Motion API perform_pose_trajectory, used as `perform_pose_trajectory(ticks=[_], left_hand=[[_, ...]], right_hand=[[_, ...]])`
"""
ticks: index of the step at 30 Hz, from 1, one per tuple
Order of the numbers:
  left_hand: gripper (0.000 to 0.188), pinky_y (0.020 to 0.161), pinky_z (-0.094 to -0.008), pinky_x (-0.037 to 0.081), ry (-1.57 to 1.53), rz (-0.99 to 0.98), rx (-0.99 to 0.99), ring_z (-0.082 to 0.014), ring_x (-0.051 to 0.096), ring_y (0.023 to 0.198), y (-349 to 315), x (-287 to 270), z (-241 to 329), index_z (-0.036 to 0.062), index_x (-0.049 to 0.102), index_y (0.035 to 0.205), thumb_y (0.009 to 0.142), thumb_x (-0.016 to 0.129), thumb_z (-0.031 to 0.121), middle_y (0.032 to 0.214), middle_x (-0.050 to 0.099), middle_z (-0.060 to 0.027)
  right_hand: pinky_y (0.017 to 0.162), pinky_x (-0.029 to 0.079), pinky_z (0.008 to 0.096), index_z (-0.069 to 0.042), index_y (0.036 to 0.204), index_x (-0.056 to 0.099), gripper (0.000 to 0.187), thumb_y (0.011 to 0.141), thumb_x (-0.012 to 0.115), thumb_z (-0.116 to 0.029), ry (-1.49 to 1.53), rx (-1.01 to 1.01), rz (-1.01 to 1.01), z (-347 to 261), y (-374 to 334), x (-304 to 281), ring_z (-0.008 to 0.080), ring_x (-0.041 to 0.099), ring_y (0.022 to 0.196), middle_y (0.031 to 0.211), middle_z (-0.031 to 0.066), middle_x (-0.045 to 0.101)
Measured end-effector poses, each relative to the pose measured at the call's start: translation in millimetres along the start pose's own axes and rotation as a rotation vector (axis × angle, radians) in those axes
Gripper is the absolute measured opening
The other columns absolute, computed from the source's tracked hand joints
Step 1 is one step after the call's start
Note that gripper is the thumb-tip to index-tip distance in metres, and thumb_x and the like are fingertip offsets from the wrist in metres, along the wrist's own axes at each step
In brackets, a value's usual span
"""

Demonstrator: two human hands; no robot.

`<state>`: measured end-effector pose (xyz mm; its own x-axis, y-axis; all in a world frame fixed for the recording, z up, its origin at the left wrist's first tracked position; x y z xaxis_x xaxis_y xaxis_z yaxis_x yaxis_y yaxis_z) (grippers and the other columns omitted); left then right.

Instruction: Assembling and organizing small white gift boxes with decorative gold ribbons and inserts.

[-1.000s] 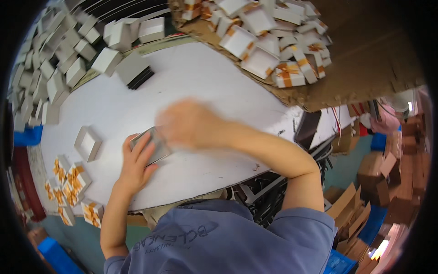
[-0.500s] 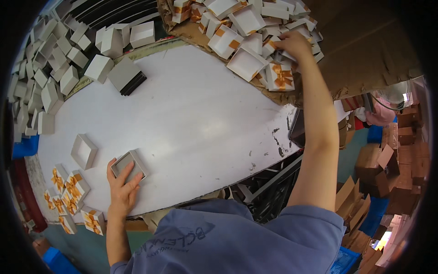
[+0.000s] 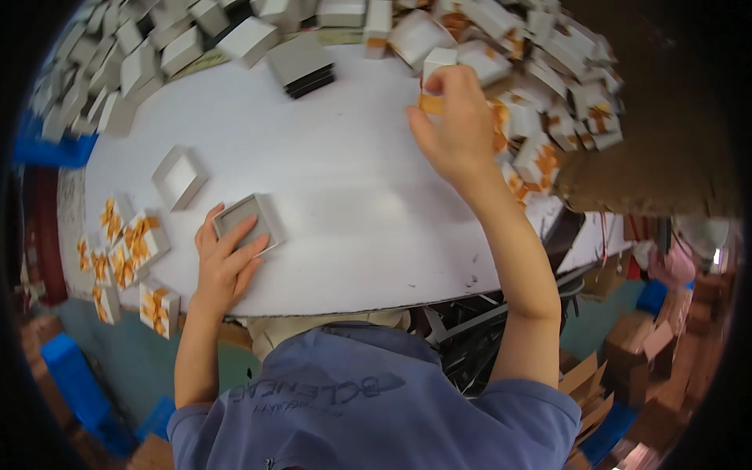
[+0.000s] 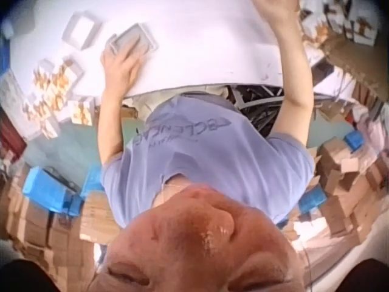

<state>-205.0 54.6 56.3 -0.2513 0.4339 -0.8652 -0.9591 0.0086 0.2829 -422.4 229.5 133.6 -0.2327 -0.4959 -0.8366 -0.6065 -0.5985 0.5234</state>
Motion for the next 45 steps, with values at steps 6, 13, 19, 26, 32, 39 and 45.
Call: perform_pose_trajectory(ticks=[6,13,19,26,32,39,45], left_hand=[[0.076,0.094,-0.0451,0.037,-0.479,0.228,-0.012,-0.0379,0.039,0.117,-9,-3,-20,0.0125,0.04,0.129,0.063,0.079,0.015,0.13,0.041,-0.0179],[0.115,0.086,-0.0412,0.046,-0.63,0.15,0.065,-0.0377,0.041,0.12,11,2,-25,0.0143,0.007,0.142,0.057,0.084,0.015,0.139,0.025,-0.0232],[0.09,0.088,-0.0397,0.043,-0.28,-0.01,0.017,-0.036,0.045,0.114,18,10,-11,0.0094,0.036,0.134,0.057,0.082,0.014,0.135,0.035,-0.0199],[0.083,0.099,-0.0443,0.029,0.092,-0.08,-0.092,-0.0344,0.041,0.118,6,-1,-8,0.0089,0.043,0.131,0.058,0.079,0.026,0.132,0.041,-0.0141],[0.087,0.102,-0.0474,0.026,0.191,-0.12,-0.42,-0.0373,0.036,0.123,-21,-80,-46,0.0071,0.037,0.133,0.059,0.079,0.024,0.132,0.038,-0.0193],[0.083,0.094,-0.0455,0.037,0.345,-0.082,-0.455,-0.0377,0.041,0.116,38,-40,-102,0.0034,0.032,0.134,0.065,0.076,0.019,0.126,0.042,-0.0208],[0.086,0.095,-0.0405,0.039,-0.027,-0.229,-0.223,-0.0355,0.045,0.11,49,12,6,0.0033,0.03,0.136,0.064,0.077,0.015,0.122,0.045,-0.0187]], right_hand=[[0.071,0.046,0.0241,-0.002,0.102,0.054,0.025,0.081,0.062,-0.013,1.82,0.546,-0.611,-95,-22,93,0.0095,0.057,0.085,0.099,0.0048,0.06],[0.071,0.048,0.0292,0.0,0.112,0.058,0.027,0.087,0.052,-0.01,1.131,0.171,-0.811,-141,-32,130,0.0204,0.061,0.081,0.091,0.0098,0.063],[0.08,0.042,0.039,0.003,0.123,0.046,0.049,0.082,0.059,-0.022,0.579,-0.221,-0.395,-151,-50,79,0.0304,0.054,0.093,0.105,0.0148,0.055],[0.086,0.041,0.0396,0.001,0.124,0.046,0.057,0.076,0.066,-0.021,0.531,-0.41,-0.512,-157,-31,89,0.031,0.051,0.103,0.116,0.0165,0.053],[0.078,0.045,0.0401,-0.006,0.105,0.062,0.034,0.074,0.068,-0.019,0.187,-0.408,0.032,-64,71,72,0.0302,0.058,0.092,0.098,0.009,0.065],[0.076,0.046,0.0385,-0.008,0.086,0.067,0.012,0.076,0.064,-0.014,0.081,-0.389,-0.101,-69,77,104,0.0235,0.058,0.092,0.091,0.0035,0.065],[0.071,0.047,0.0354,-0.008,0.089,0.067,0.013,0.077,0.062,-0.009,0.202,-0.391,0.017,-63,66,87,0.0251,0.059,0.083,0.086,0.0049,0.064]])
Point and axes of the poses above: each hand's wrist, its own y-axis towards the middle knuckle, its own x-axis out of the palm, z = x × y, the point moved 9 cm from there along y, towards the middle knuckle
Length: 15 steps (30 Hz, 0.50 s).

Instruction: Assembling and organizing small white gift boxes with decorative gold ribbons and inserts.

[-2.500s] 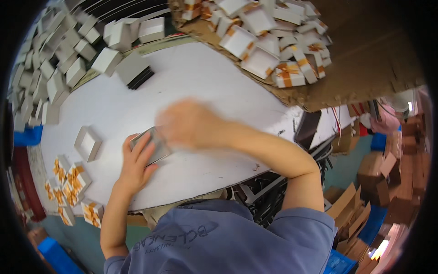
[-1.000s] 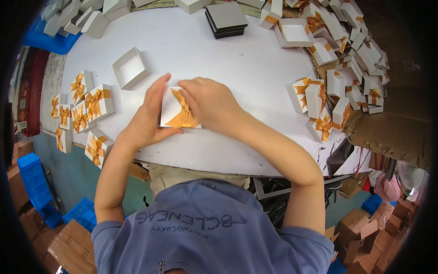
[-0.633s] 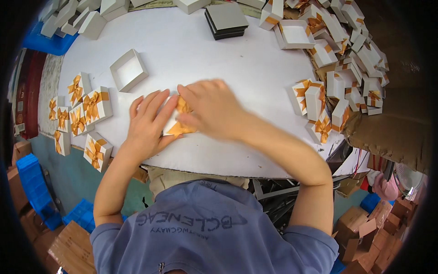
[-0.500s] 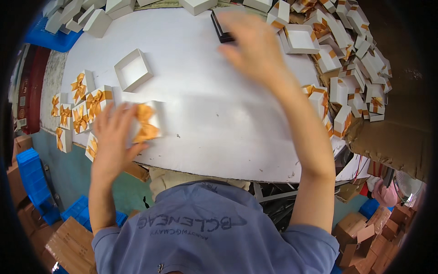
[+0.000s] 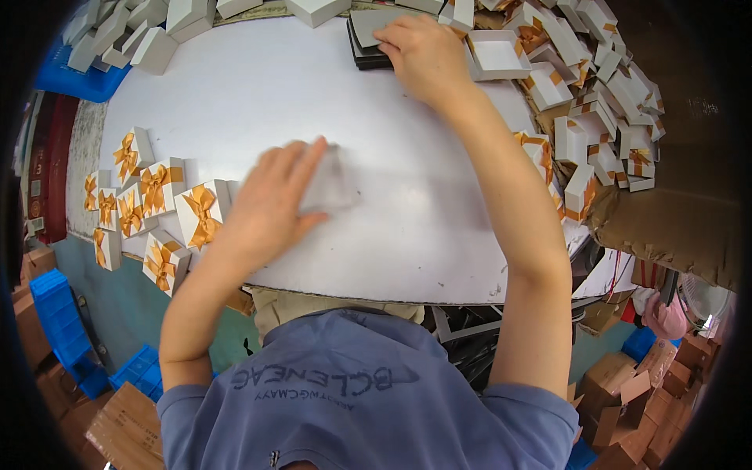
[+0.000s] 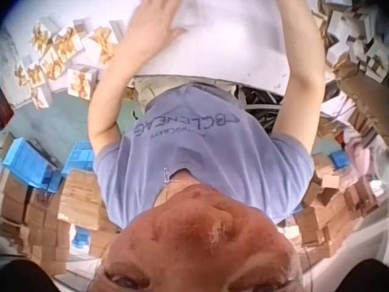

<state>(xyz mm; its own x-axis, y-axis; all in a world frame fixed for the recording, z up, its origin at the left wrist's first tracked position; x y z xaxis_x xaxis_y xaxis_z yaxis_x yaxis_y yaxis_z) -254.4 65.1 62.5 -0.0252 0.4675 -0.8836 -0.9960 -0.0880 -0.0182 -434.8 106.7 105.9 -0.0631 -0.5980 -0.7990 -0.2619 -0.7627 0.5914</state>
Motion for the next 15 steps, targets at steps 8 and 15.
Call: perform_pose_trajectory(ticks=[8,15], left_hand=[[0.11,0.086,-0.0399,0.042,-0.337,0.4,0.025,-0.0353,0.05,0.098,4,2,-18,-0.0029,0.02,0.138,0.053,0.084,0.022,0.113,0.05,-0.0195],[0.072,0.084,-0.0404,0.042,-0.136,0.292,0.419,-0.0354,0.049,0.103,-12,10,2,0.0123,0.051,0.123,0.059,0.078,0.032,0.126,0.05,-0.0065]], right_hand=[[0.059,0.041,0.0304,-0.007,0.09,0.066,0.031,0.06,0.061,-0.003,0.185,-0.384,-0.19,-121,-72,-33,0.0175,0.053,0.072,0.086,0.0033,0.058],[0.071,0.046,0.0377,-0.007,0.078,0.065,0.008,0.073,0.064,-0.013,0.393,-0.033,-0.308,-70,-63,-30,0.0248,0.056,0.092,0.098,0.0071,0.061]])
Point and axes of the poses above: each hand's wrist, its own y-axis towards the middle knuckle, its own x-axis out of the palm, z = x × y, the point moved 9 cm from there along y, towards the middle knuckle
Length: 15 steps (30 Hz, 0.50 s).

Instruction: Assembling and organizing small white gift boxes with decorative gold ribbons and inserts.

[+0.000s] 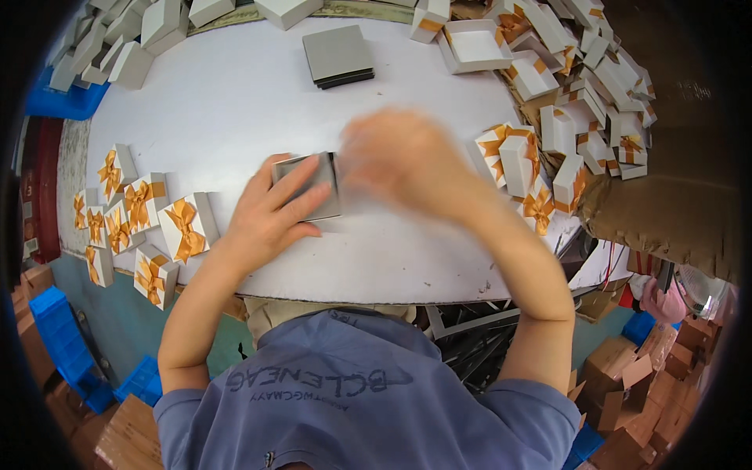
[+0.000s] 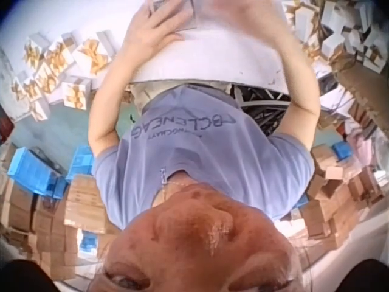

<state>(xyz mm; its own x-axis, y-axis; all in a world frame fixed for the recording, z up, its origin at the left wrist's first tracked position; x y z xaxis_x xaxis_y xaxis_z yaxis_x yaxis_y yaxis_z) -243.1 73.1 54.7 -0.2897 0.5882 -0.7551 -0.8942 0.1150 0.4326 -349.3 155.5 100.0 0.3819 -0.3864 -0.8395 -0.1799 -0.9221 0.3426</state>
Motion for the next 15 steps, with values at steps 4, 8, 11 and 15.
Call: perform_pose_trajectory(ticks=[4,8,11,15], left_hand=[[0.051,0.09,-0.0459,0.039,0.211,-0.243,-0.07,-0.0395,0.042,0.114,-7,-7,7,0.0204,0.062,0.112,0.063,0.074,0.028,0.13,0.049,-0.0015],[0.048,0.093,-0.0468,0.037,0.169,-0.301,-0.115,-0.0386,0.038,0.118,-11,-4,4,0.017,0.059,0.116,0.069,0.071,0.024,0.129,0.048,-0.0055],[0.058,0.089,-0.0433,0.04,-0.014,-0.154,-0.129,-0.0385,0.039,0.116,-9,4,0,0.0124,0.051,0.122,0.069,0.074,0.018,0.129,0.046,-0.0116],[0.08,0.09,-0.0434,0.041,-0.438,0.213,-0.084,-0.0394,0.039,0.116,1,-1,-11,0.0065,0.035,0.133,0.065,0.076,0.015,0.133,0.035,-0.0211]], right_hand=[[0.075,0.046,0.0373,-0.005,0.094,0.064,0.022,0.072,0.066,-0.011,-0.832,0.176,0.045,106,-20,-63,0.0294,0.058,0.091,0.102,0.0107,0.061],[0.07,0.046,0.0319,-0.004,0.097,0.06,0.022,0.076,0.065,-0.009,-0.738,0.293,0.051,81,-25,-60,0.0207,0.059,0.086,0.099,0.008,0.062],[0.065,0.043,0.0243,-0.003,0.1,0.057,0.017,0.085,0.059,-0.011,0.743,0.634,0.393,60,-27,-32,0.0069,0.056,0.08,0.095,0.0018,0.059],[0.064,0.044,0.0242,-0.003,0.11,0.054,0.024,0.088,0.055,-0.013,0.863,0.762,-0.076,49,-17,60,0.0105,0.057,0.075,0.095,0.0054,0.06]])
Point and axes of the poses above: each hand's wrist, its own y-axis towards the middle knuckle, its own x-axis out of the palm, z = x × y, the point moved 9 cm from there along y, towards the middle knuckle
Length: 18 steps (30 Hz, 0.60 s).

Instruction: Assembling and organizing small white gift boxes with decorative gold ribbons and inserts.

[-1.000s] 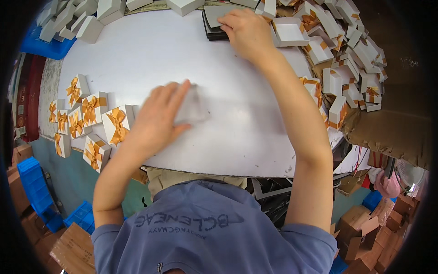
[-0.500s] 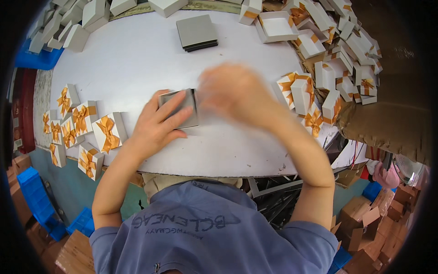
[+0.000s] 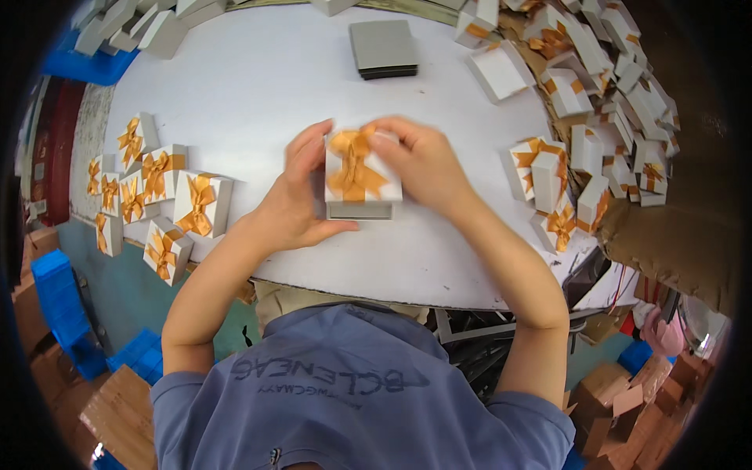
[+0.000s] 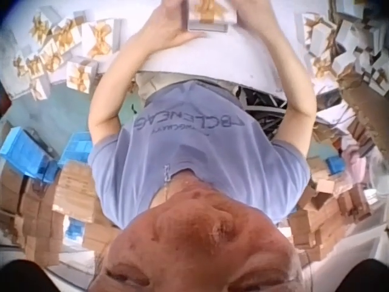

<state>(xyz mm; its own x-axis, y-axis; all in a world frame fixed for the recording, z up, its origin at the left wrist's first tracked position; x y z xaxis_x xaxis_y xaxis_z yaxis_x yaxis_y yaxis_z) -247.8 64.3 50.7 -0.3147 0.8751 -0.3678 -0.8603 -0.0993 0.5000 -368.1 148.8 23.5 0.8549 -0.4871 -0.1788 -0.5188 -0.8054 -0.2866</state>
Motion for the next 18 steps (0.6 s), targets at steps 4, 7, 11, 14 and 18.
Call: perform_pose_trajectory(ticks=[4,7,11,14,18], left_hand=[[0.088,0.09,-0.0416,0.041,0.199,-0.252,-0.044,-0.0358,0.04,0.117,8,19,0,0.0012,0.029,0.135,0.063,0.078,0.016,0.134,0.033,-0.019],[0.089,0.094,-0.043,0.037,0.37,-0.323,-0.058,-0.0323,0.038,0.12,11,25,6,0.0004,0.03,0.135,0.064,0.078,0.022,0.132,0.038,-0.0157],[0.091,0.1,-0.0463,0.028,0.635,-0.433,-0.077,-0.0296,0.034,0.126,16,19,14,0.0031,0.031,0.137,0.063,0.078,0.03,0.135,0.037,-0.0127],[0.095,0.103,-0.0485,0.021,0.714,-0.383,-0.079,-0.0285,0.031,0.128,7,19,8,0.0033,0.03,0.137,0.062,0.076,0.04,0.135,0.037,-0.0115],[0.094,0.103,-0.0491,0.02,0.8,-0.356,-0.151,-0.029,0.03,0.129,-6,7,19,0.0034,0.031,0.136,0.063,0.074,0.043,0.135,0.038,-0.0124]], right_hand=[[0.07,0.044,0.0299,-0.005,0.116,0.052,0.031,0.086,0.054,-0.012,-0.665,-0.416,0.119,-38,-31,23,0.0241,0.057,0.082,0.1,0.0099,0.058],[0.077,0.042,0.0343,-0.005,0.115,0.053,0.03,0.085,0.054,-0.011,-0.87,-0.52,0.224,-39,-39,25,0.0275,0.054,0.092,0.104,0.0094,0.056],[0.083,0.038,0.0384,-0.004,0.112,0.054,0.03,0.083,0.055,-0.011,-1.039,-0.573,0.236,-50,-37,32,0.0268,0.051,0.098,0.106,0.0084,0.055],[0.081,0.039,0.0393,-0.004,0.113,0.053,0.032,0.082,0.057,-0.011,-1.016,-0.626,0.228,-40,-31,41,0.0264,0.052,0.095,0.105,0.0092,0.055],[0.082,0.039,0.039,-0.003,0.108,0.055,0.03,0.08,0.06,-0.012,-1.048,-0.679,0.167,-55,-26,51,0.0271,0.052,0.094,0.104,0.0098,0.056]])
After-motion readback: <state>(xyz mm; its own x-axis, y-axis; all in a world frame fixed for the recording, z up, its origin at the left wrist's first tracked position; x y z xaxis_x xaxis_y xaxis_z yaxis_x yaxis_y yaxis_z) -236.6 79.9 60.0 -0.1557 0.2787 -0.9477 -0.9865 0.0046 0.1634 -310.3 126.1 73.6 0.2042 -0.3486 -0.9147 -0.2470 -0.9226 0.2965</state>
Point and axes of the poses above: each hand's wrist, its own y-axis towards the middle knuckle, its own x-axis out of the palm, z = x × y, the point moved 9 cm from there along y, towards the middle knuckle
